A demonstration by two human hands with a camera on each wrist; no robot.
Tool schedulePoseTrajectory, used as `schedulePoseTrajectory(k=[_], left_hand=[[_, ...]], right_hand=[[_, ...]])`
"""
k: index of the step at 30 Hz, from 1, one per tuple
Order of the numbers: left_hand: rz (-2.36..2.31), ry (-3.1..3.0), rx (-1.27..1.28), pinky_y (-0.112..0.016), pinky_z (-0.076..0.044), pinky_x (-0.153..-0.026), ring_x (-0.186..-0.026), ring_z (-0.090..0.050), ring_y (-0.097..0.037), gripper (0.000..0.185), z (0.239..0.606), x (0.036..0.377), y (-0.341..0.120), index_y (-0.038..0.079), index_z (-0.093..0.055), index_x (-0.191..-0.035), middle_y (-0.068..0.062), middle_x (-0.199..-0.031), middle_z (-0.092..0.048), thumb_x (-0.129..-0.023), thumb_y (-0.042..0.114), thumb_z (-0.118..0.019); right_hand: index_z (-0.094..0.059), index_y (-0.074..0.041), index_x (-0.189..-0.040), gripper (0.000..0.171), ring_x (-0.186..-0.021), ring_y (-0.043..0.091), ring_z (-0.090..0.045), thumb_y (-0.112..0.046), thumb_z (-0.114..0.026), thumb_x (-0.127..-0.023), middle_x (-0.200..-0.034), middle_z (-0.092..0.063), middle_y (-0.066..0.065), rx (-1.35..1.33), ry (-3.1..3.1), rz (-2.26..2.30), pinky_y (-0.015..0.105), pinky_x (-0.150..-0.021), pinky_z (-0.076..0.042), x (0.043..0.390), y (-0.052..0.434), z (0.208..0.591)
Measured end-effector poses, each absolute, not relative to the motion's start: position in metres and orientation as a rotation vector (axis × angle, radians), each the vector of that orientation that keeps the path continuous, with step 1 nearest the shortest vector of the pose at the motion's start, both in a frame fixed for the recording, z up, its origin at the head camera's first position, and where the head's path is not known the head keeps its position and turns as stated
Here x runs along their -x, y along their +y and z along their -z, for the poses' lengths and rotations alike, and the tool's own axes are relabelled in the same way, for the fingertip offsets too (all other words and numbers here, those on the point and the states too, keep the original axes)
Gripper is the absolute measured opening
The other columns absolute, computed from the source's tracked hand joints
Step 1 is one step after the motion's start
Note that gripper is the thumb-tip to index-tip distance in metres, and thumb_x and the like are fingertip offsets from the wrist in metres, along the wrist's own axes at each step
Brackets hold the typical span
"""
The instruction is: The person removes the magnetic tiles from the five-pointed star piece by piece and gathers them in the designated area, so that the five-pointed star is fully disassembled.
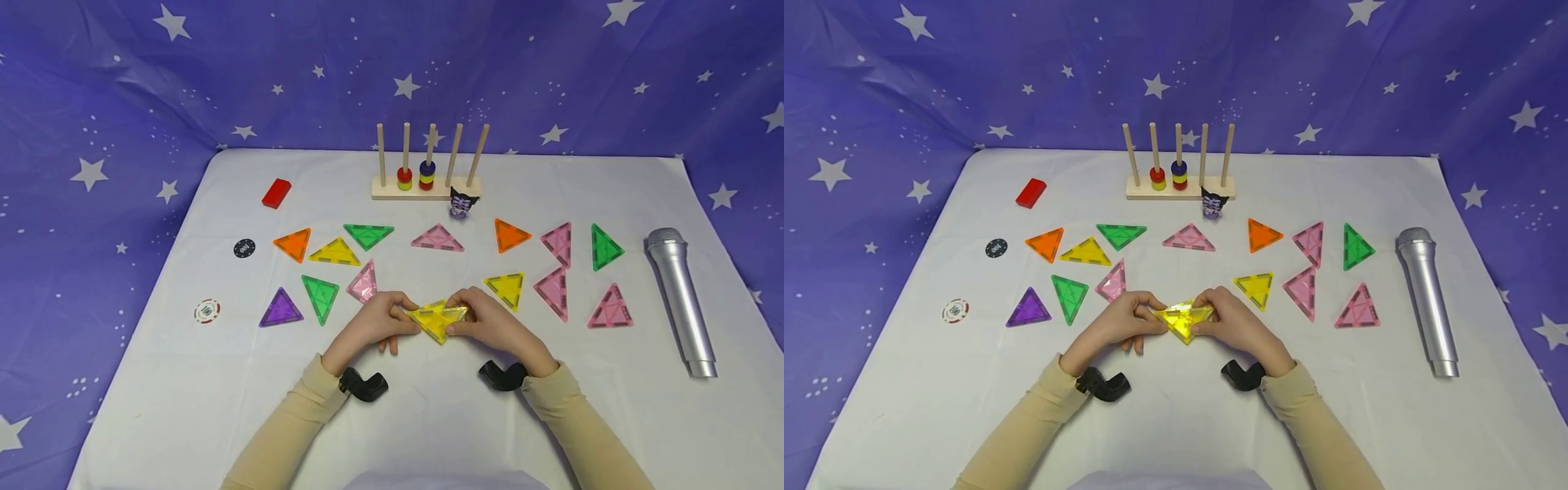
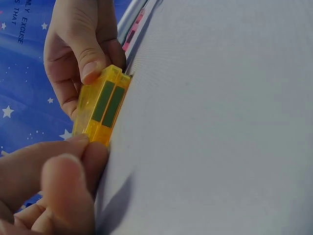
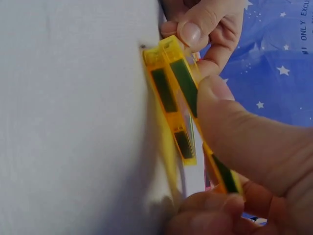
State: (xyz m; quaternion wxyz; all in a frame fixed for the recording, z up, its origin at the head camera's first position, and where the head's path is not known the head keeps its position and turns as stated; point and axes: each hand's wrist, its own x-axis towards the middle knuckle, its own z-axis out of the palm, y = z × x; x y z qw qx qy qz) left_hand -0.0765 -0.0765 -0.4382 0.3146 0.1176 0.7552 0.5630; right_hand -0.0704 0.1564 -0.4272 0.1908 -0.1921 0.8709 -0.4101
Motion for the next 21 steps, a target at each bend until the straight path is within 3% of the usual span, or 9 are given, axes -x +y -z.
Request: schedulePoseTrajectory(k=[6,12,15,21], left_hand=[[-1.476,1.977,-0.293,-0.030,-0.042,-0.034,-0.041,-0.057,-0.027,0.031,0.4388,0.0780,-0.0769,0.002,-0.056,-0.106,-0.005,-0.075,-0.068,-0.080,0.012,-0.069],[-1.474,1.970,-0.285,-0.032,-0.043,-0.035,-0.043,-0.058,-0.027,0.029,0.4401,0.0783,-0.0761,0.004,-0.058,-0.104,-0.005,-0.075,-0.068,-0.080,0.012,-0.069],[-1.476,1.969,-0.284,-0.032,-0.044,-0.035,-0.043,-0.058,-0.027,0.028,0.4399,0.0781,-0.0756,0.004,-0.058,-0.104,-0.005,-0.076,-0.068,-0.080,0.012,-0.069],[-1.482,1.978,-0.304,-0.033,-0.044,-0.035,-0.043,-0.058,-0.027,0.027,0.4397,0.0775,-0.0761,0.004,-0.058,-0.103,-0.005,-0.076,-0.068,-0.080,0.012,-0.069]], right_hand=[[-0.054,-0.009,-0.098,0.027,-0.060,0.015,-0.039,-0.020,-0.070,-0.080,-0.071,-0.045,0.000,0.535,2.395,1.189,0.025,-0.054,-0.032,0.0717,0.1557,0.4293],[-0.053,-0.011,-0.100,0.025,-0.061,0.015,-0.039,-0.018,-0.068,-0.082,-0.089,-0.054,0.003,0.533,2.345,1.264,0.025,-0.056,-0.034,0.0707,0.1599,0.4321],[-0.053,-0.006,-0.104,0.025,-0.060,0.013,-0.045,-0.015,-0.065,-0.084,-0.090,-0.057,0.005,0.490,2.269,1.344,0.024,-0.057,-0.039,0.0696,0.1610,0.4335],[-0.052,0.006,-0.112,0.028,-0.066,0.021,-0.060,-0.011,-0.057,-0.089,-0.075,-0.064,0.010,0.351,2.136,1.458,0.026,-0.059,-0.047,0.0681,0.1620,0.4338]])
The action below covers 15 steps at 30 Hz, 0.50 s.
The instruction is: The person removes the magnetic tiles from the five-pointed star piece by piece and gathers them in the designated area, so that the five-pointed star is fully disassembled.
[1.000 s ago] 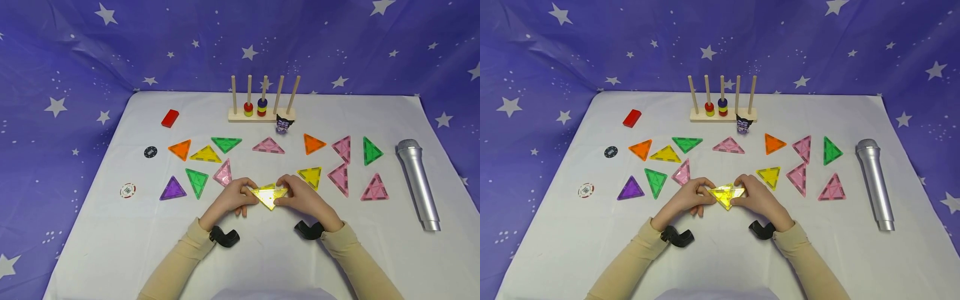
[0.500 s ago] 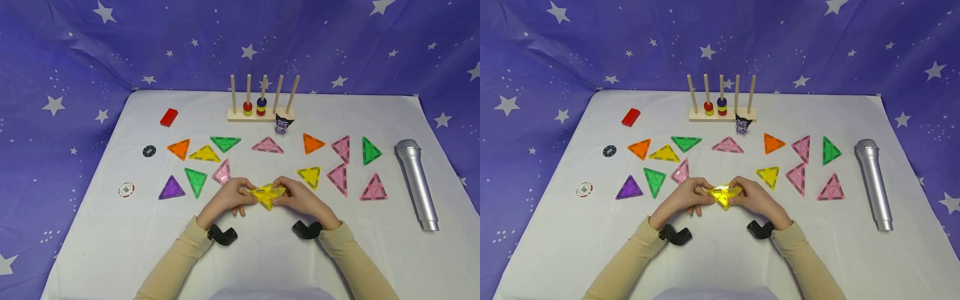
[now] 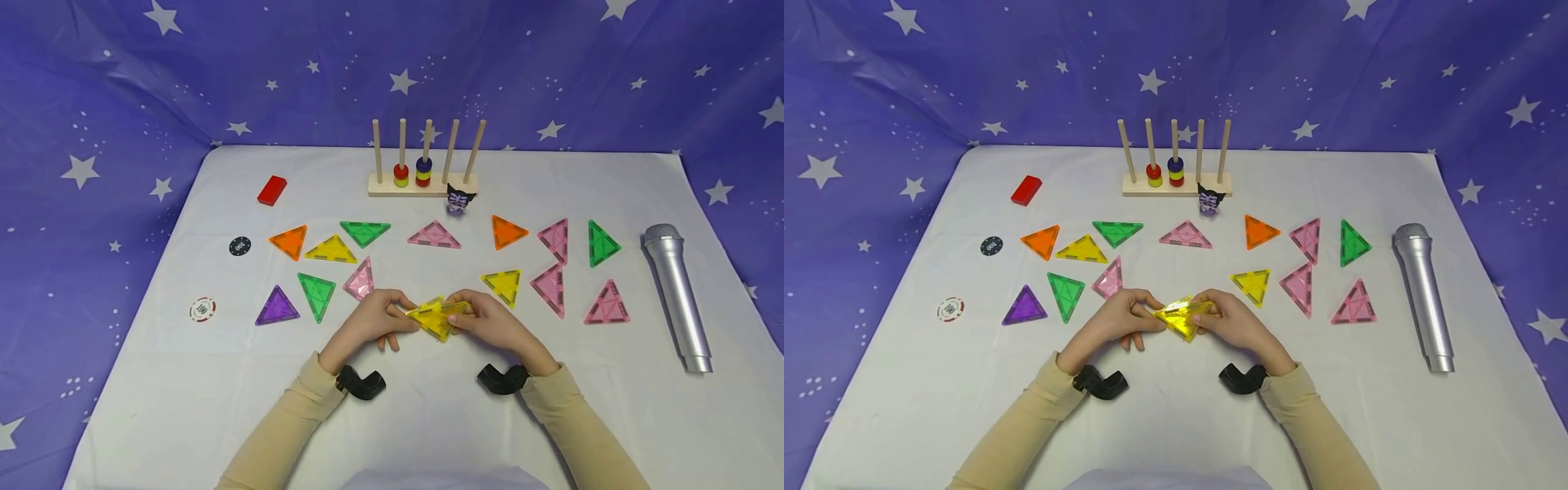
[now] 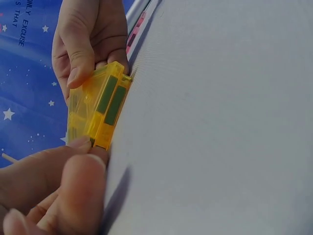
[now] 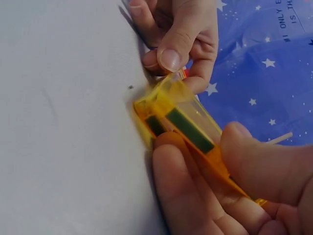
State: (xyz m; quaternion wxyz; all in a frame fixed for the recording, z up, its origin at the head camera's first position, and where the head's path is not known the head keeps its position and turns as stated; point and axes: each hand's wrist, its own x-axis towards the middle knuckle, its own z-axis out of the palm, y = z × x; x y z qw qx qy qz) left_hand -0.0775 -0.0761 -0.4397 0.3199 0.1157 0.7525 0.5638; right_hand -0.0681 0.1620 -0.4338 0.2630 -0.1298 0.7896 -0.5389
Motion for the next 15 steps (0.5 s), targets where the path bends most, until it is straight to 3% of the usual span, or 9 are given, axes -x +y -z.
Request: schedulePoseTrajectory(k=[9,15], left_hand=[[-1.493,1.982,-0.306,-0.031,-0.043,-0.035,-0.042,-0.058,-0.026,0.026,0.4408,0.0754,-0.0785,0.004,-0.060,-0.102,-0.006,-0.074,-0.068,-0.079,0.011,-0.069],[-1.470,1.989,-0.320,-0.033,-0.044,-0.036,-0.042,-0.058,-0.026,0.024,0.4401,0.0756,-0.0809,0.006,-0.063,-0.103,-0.004,-0.073,-0.068,-0.080,0.012,-0.068]], right_hand=[[-0.048,0.006,-0.107,0.019,-0.066,0.026,-0.057,-0.006,-0.051,-0.092,-0.072,-0.058,0.013,0.340,2.109,1.499,0.026,-0.059,-0.042,0.0669,0.1613,0.4316],[-0.047,-0.001,-0.106,0.014,-0.058,0.015,-0.041,-0.008,-0.048,-0.094,-0.067,-0.044,0.006,0.358,2.063,1.517,0.023,-0.057,-0.035,0.0631,0.1613,0.4328]])
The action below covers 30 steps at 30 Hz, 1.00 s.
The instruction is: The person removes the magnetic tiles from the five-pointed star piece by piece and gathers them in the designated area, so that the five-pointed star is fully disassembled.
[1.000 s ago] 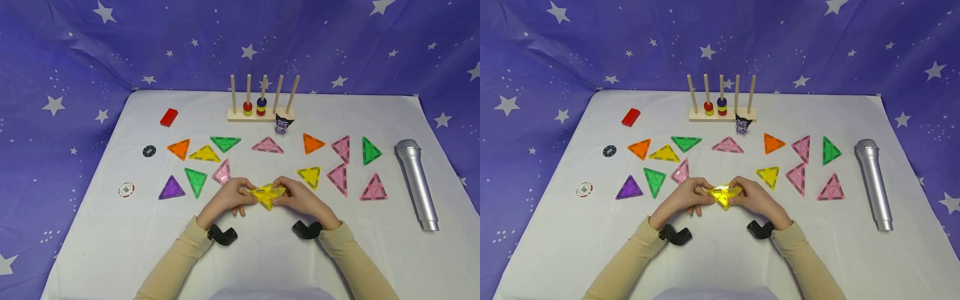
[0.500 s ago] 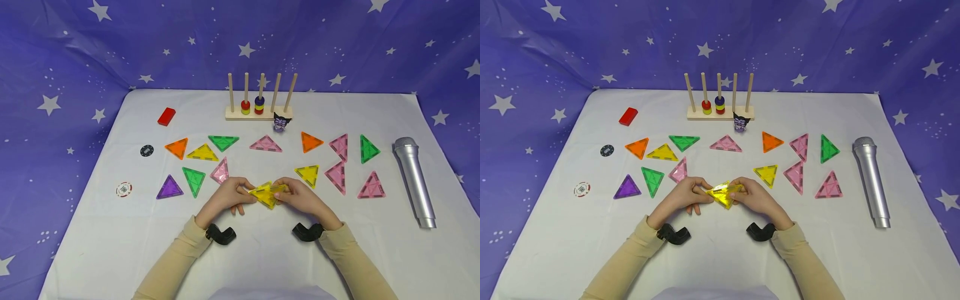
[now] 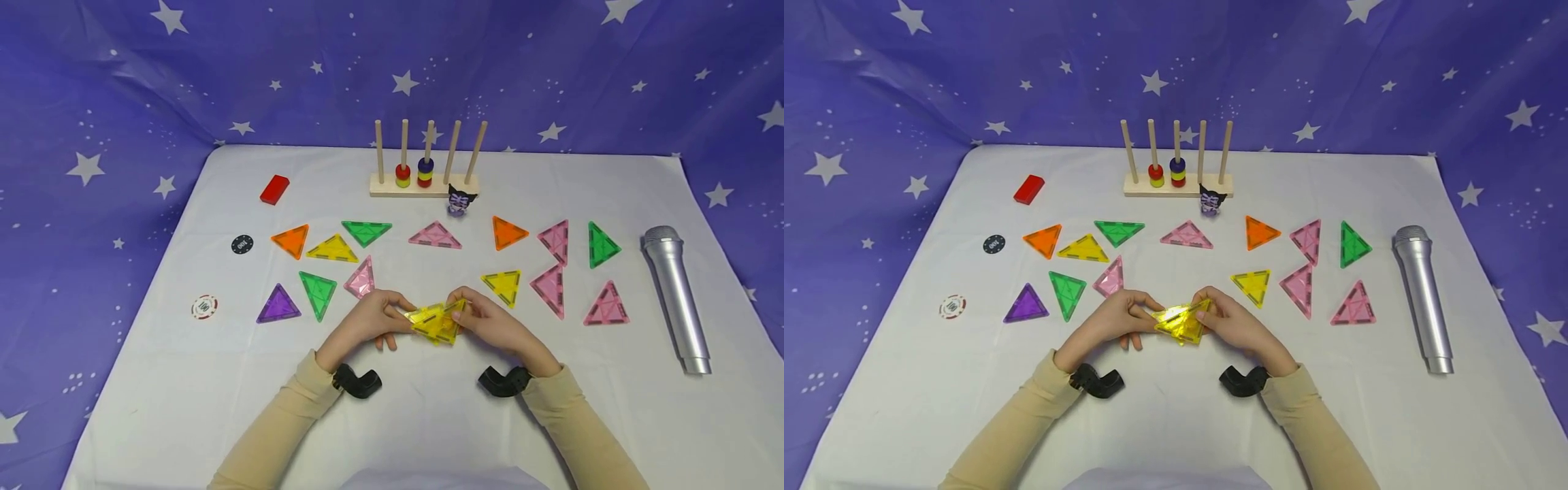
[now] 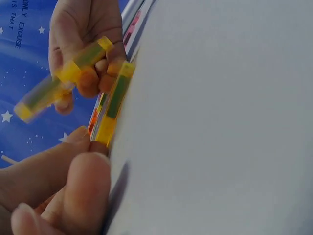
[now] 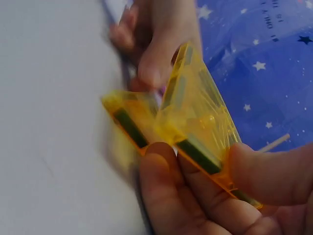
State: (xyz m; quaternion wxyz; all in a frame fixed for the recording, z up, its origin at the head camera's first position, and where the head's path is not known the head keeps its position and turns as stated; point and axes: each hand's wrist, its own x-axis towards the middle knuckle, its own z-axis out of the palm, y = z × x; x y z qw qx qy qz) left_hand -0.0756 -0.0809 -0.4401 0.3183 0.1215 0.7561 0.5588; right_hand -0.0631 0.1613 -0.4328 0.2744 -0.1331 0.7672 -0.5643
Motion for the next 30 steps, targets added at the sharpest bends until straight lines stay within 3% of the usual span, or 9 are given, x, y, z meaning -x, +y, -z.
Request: schedulePoseTrajectory(k=[4,9,14,23,30], left_hand=[[-1.460,2.028,-0.311,-0.033,-0.044,-0.035,-0.041,-0.057,-0.026,0.023,0.440,0.075,-0.079,0.007,-0.064,-0.103,-0.002,-0.071,-0.068,-0.081,0.013,-0.068],[-1.442,2.101,-0.282,-0.032,-0.042,-0.033,-0.035,-0.054,-0.024,0.020,0.438,0.074,-0.075,0.008,-0.066,-0.099,-0.003,-0.062,-0.065,-0.080,0.015,-0.068],[-1.424,2.165,-0.278,-0.031,-0.040,-0.031,-0.029,-0.047,-0.020,0.018,0.437,0.074,-0.073,0.010,-0.067,-0.093,-0.011,-0.047,-0.056,-0.077,0.017,-0.072],[-1.345,2.240,-0.305,-0.028,-0.040,-0.032,-0.030,-0.046,-0.017,0.021,0.436,0.068,-0.078,0.014,-0.068,-0.099,-0.006,-0.043,-0.050,-0.079,0.021,-0.071],[-1.357,2.161,-0.391,-0.027,-0.037,-0.035,-0.029,-0.042,-0.015,0.027,0.439,0.057,-0.092,0.015,-0.067,-0.109,-0.008,-0.044,-0.053,-0.082,0.016,-0.067]], right_hand=[[-0.045,-0.001,-0.107,0.015,-0.060,0.015,-0.039,-0.008,-0.046,-0.094,-0.067,-0.039,0.005,0.330,1.941,1.585,0.024,-0.060,-0.041,0.061,0.159,0.434],[-0.042,0.001,-0.111,0.019,-0.063,0.026,-0.056,-0.009,-0.046,-0.095,-0.067,-0.047,0.015,0.330,1.873,1.648,0.034,-0.064,-0.051,0.062,0.160,0.435],[-0.036,0.004,-0.115,0.027,-0.062,0.035,-0.060,-0.010,-0.047,-0.095,-0.068,-0.052,0.018,0.254,1.806,1.762,0.040,-0.064,-0.051,0.067,0.164,0.432],[-0.031,0.008,-0.122,0.040,-0.063,0.026,-0.062,-0.011,-0.051,-0.093,-0.074,-0.061,0.010,0.187,1.833,1.922,0.037,-0.060,-0.052,0.092,0.162,0.423],[-0.037,0.002,-0.125,0.038,-0.049,0.014,-0.053,-0.015,-0.051,-0.093,-0.063,-0.053,0.007,0.170,1.884,1.836,0.029,-0.049,-0.049,0.109,0.155,0.435]])
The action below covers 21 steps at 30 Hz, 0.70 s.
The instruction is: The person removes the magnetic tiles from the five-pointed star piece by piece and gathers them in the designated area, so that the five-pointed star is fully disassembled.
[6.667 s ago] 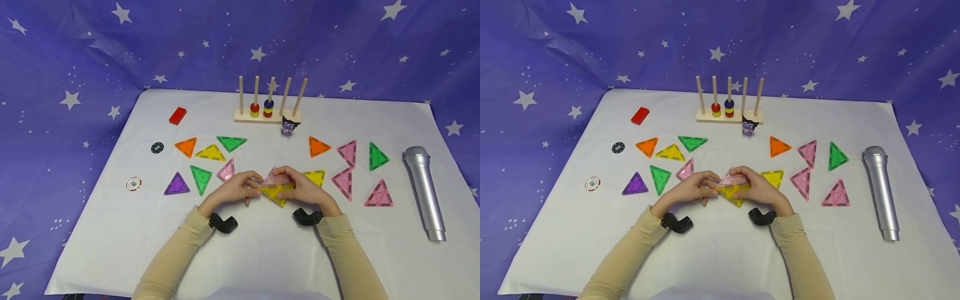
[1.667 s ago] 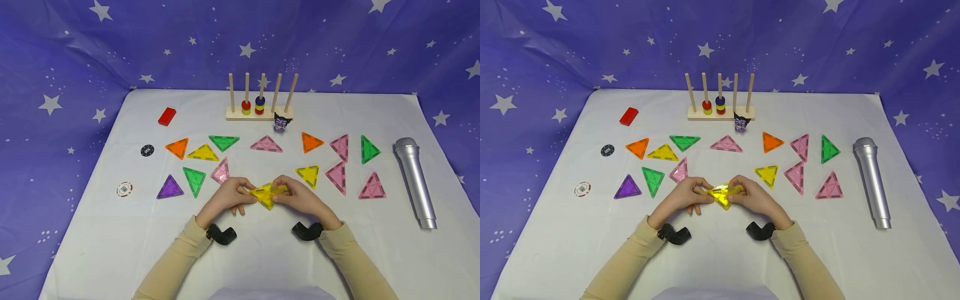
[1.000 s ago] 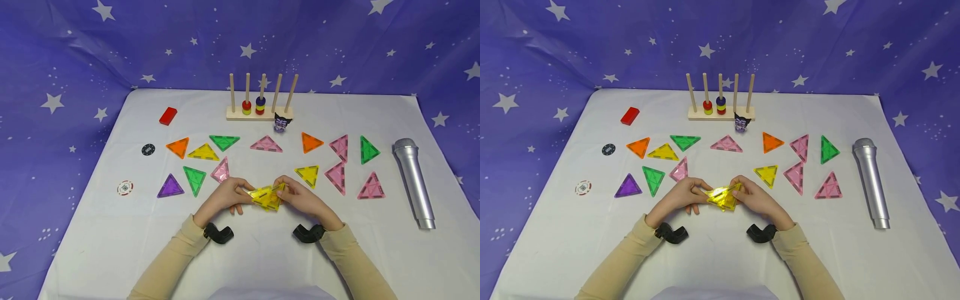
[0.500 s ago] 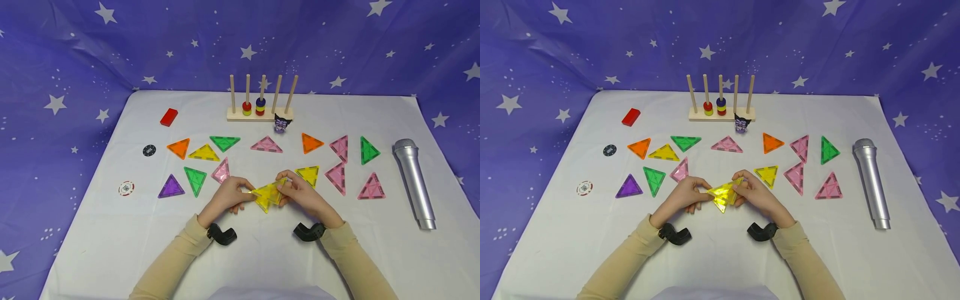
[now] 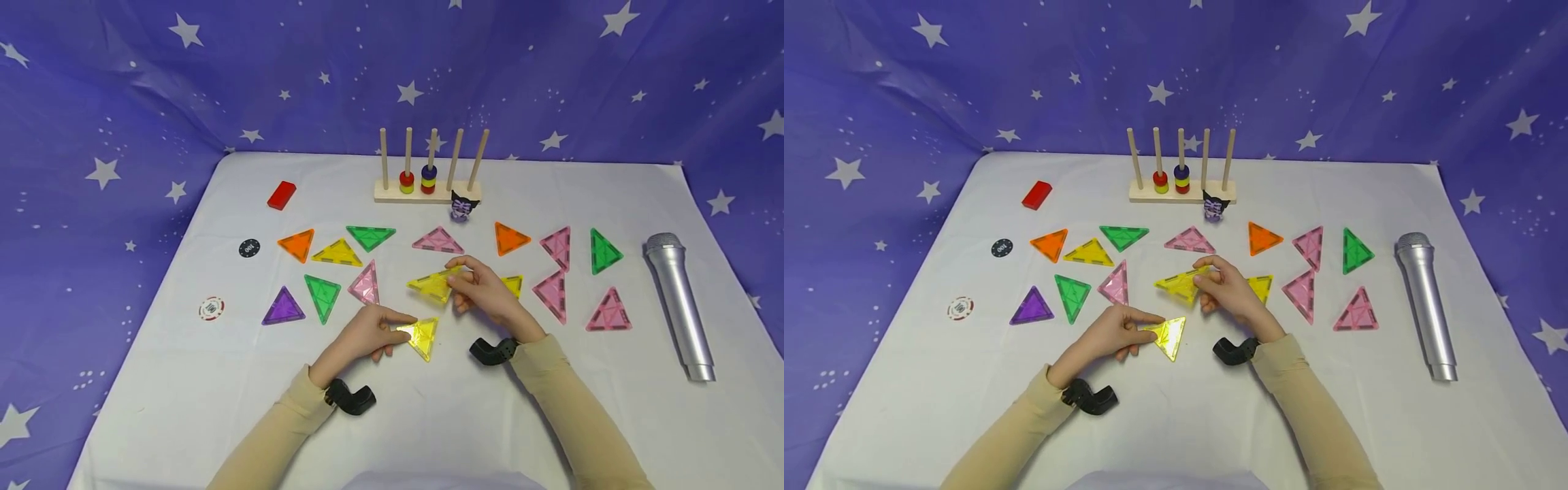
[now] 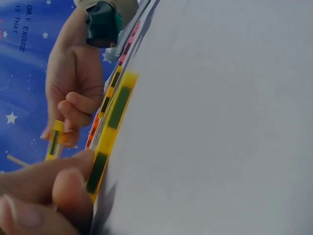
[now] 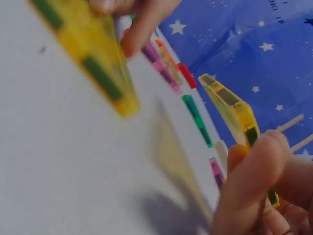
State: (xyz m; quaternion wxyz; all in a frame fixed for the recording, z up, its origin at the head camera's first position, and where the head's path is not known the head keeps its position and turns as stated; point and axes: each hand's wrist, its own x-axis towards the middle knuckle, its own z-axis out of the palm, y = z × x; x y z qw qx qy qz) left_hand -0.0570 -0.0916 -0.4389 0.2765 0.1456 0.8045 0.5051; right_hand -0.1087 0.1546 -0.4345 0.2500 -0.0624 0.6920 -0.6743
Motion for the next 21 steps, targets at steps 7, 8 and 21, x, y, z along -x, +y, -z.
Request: schedulePoseTrajectory(k=[7,8,21], left_hand=[[-1.331,2.042,-0.464,-0.031,-0.044,-0.043,-0.031,-0.046,-0.018,0.027,0.441,0.054,-0.100,0.016,-0.067,-0.109,-0.009,-0.048,-0.056,-0.082,0.016,-0.067],[-1.325,2.038,-0.474,-0.031,-0.045,-0.045,-0.032,-0.046,-0.018,0.027,0.441,0.054,-0.101,0.016,-0.067,-0.109,-0.008,-0.049,-0.057,-0.082,0.016,-0.067],[-1.318,2.063,-0.507,-0.029,-0.042,-0.040,-0.031,-0.045,-0.017,0.028,0.439,0.053,-0.102,0.016,-0.067,-0.110,-0.008,-0.048,-0.055,-0.082,0.017,-0.067]], right_hand=[[-0.044,-0.004,-0.119,0.029,-0.038,0.017,-0.047,-0.015,-0.051,-0.093,-0.059,-0.049,0.012,0.180,2.064,1.659,0.031,-0.039,-0.045,0.115,0.146,0.444],[-0.044,-0.006,-0.117,0.027,-0.037,0.018,-0.047,-0.015,-0.052,-0.093,-0.059,-0.049,0.012,0.180,2.106,1.619,0.031,-0.039,-0.045,0.116,0.145,0.443],[-0.043,-0.012,-0.112,0.024,-0.039,0.021,-0.049,-0.021,-0.053,-0.092,-0.056,-0.050,0.008,0.195,2.442,1.196,0.034,-0.042,-0.045,0.114,0.141,0.431]])
